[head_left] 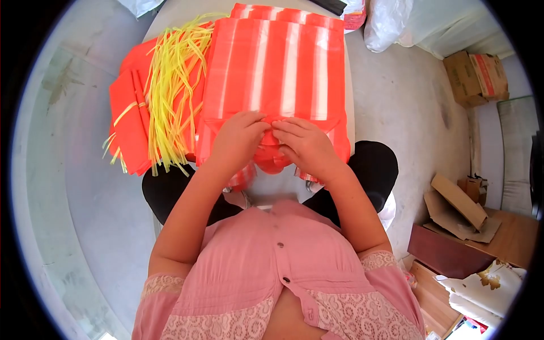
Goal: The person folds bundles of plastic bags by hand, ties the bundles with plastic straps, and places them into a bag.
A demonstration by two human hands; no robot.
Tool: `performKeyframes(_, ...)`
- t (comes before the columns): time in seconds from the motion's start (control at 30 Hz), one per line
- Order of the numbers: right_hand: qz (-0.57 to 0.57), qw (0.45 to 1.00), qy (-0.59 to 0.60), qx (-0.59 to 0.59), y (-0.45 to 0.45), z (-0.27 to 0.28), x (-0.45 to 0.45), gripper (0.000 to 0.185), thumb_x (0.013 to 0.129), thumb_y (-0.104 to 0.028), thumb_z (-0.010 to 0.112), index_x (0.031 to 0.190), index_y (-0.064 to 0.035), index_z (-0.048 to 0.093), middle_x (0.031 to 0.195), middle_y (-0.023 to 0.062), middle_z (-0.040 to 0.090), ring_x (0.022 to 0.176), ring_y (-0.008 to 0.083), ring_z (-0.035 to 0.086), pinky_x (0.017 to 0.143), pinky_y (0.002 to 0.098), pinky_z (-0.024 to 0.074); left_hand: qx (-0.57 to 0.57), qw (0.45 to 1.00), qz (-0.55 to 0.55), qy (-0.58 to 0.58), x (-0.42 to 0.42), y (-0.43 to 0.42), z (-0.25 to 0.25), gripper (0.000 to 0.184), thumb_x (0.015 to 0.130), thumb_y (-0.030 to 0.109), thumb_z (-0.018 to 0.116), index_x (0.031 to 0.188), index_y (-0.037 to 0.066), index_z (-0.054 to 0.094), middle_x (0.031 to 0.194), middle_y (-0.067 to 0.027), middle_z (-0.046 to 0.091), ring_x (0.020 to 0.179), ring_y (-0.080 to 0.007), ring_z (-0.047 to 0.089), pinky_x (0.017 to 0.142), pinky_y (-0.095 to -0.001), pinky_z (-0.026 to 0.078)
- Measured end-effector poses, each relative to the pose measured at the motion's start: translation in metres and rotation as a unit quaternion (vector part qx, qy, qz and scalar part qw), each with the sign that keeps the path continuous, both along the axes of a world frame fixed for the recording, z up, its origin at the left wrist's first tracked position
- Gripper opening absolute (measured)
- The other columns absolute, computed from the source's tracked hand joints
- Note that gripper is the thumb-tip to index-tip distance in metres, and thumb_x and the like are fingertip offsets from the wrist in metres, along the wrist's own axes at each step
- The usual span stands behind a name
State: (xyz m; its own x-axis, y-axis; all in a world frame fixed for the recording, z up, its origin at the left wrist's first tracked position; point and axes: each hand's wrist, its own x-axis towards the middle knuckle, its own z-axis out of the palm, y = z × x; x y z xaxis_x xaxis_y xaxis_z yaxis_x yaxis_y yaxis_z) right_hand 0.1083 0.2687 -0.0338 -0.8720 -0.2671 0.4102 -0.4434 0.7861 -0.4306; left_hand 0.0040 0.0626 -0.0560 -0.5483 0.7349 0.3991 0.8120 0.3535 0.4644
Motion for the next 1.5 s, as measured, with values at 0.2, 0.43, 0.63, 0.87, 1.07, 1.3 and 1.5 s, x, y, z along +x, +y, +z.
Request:
performKeyframes(0.2, -0.027, 0.999, -0.027, 0.006, -0.001, -0.002, -0.002, 0.039, 0.081, -0.004, 0.076, 0.12, -0.0015, 0.07, 0.127, 0.0107, 0.07, 0.119, 0.0326, 0.064, 0.103, 0.0418, 0.0542, -0.048, 0.998, -0.014, 0.044, 0.008, -0.016, 0.025, 0.045, 0.08, -0.001, 0.073, 0.124, 0.004, 0.069, 0.129, -0.0127, 0.069, 0.12, -0.0341, 0.063, 0.103, -0.0433, 0.053)
performKeyframes(0.43, -0.037, 0.999, -0.016, 0.019, -0.003, 0.003, -0.006, 0.046, 0.082, 0.001, 0.071, 0.128, -0.0028, 0.068, 0.125, 0.0123, 0.072, 0.118, 0.0345, 0.066, 0.104, 0.0429, 0.0542, -0.084, 0.995, 0.01, 0.057, -0.001, -0.013, 0.021, 0.042, 0.081, 0.003, 0.073, 0.123, 0.004, 0.071, 0.122, -0.0127, 0.071, 0.113, -0.0323, 0.065, 0.1, -0.0424, 0.053)
performKeyframes(0.63, -0.071, 0.996, 0.026, 0.048, -0.003, -0.01, -0.006, 0.047, 0.081, 0.004, 0.068, 0.128, -0.0048, 0.069, 0.127, 0.0119, 0.072, 0.117, 0.0324, 0.068, 0.099, 0.0407, 0.0567, -0.066, 0.996, 0.024, 0.049, -0.002, -0.017, 0.027, 0.043, 0.08, 0.002, 0.073, 0.123, 0.005, 0.071, 0.118, -0.0123, 0.072, 0.112, -0.0323, 0.066, 0.099, -0.0424, 0.054)
performKeyframes(0.87, -0.106, 0.971, -0.212, 0.011, -0.001, 0.031, 0.007, 0.03, 0.094, -0.007, 0.062, 0.123, -0.0048, 0.068, 0.106, 0.0164, 0.074, 0.1, 0.035, 0.071, 0.083, 0.0434, 0.057, -0.081, 0.987, 0.098, -0.094, 0.0, -0.049, 0.048, 0.036, 0.087, 0.009, 0.075, 0.123, 0.003, 0.07, 0.108, -0.0166, 0.073, 0.102, -0.0337, 0.069, 0.092, -0.042, 0.055)
performKeyframes(1.07, -0.1, 0.952, -0.289, -0.03, 0.032, 0.044, -0.018, 0.022, 0.1, -0.021, 0.061, 0.101, 0.0, 0.069, 0.082, 0.0222, 0.065, 0.079, 0.0363, 0.067, 0.072, 0.0445, 0.0509, -0.011, 0.951, 0.164, -0.264, -0.01, -0.063, 0.049, 0.028, 0.093, 0.02, 0.076, 0.111, 0.0, 0.07, 0.09, -0.0184, 0.071, 0.082, -0.0324, 0.07, 0.075, -0.0406, 0.054)
performKeyframes(1.3, -0.162, 0.931, -0.323, -0.048, 0.041, 0.017, -0.04, 0.03, 0.098, -0.029, 0.065, 0.105, -0.0006, 0.071, 0.092, 0.0183, 0.071, 0.088, 0.0342, 0.068, 0.08, 0.0433, 0.0533, -0.063, 0.939, 0.215, -0.261, -0.021, -0.059, 0.042, 0.027, 0.096, 0.026, 0.072, 0.103, 0.0, 0.069, 0.084, -0.0188, 0.069, 0.078, -0.0345, 0.068, 0.071, -0.0422, 0.052)
performKeyframes(1.5, -0.23, 0.929, -0.277, -0.08, 0.05, 0.02, -0.009, 0.043, 0.096, -0.029, 0.071, 0.132, -0.0067, 0.064, 0.111, 0.014, 0.074, 0.099, 0.028, 0.07, 0.09, 0.0376, 0.0542, -0.052, 0.942, 0.245, -0.222, -0.02, -0.053, 0.027, 0.028, 0.097, 0.029, 0.069, 0.105, 0.002, 0.068, 0.087, -0.0212, 0.07, 0.085, -0.0407, 0.069, 0.074, -0.0467, 0.052)
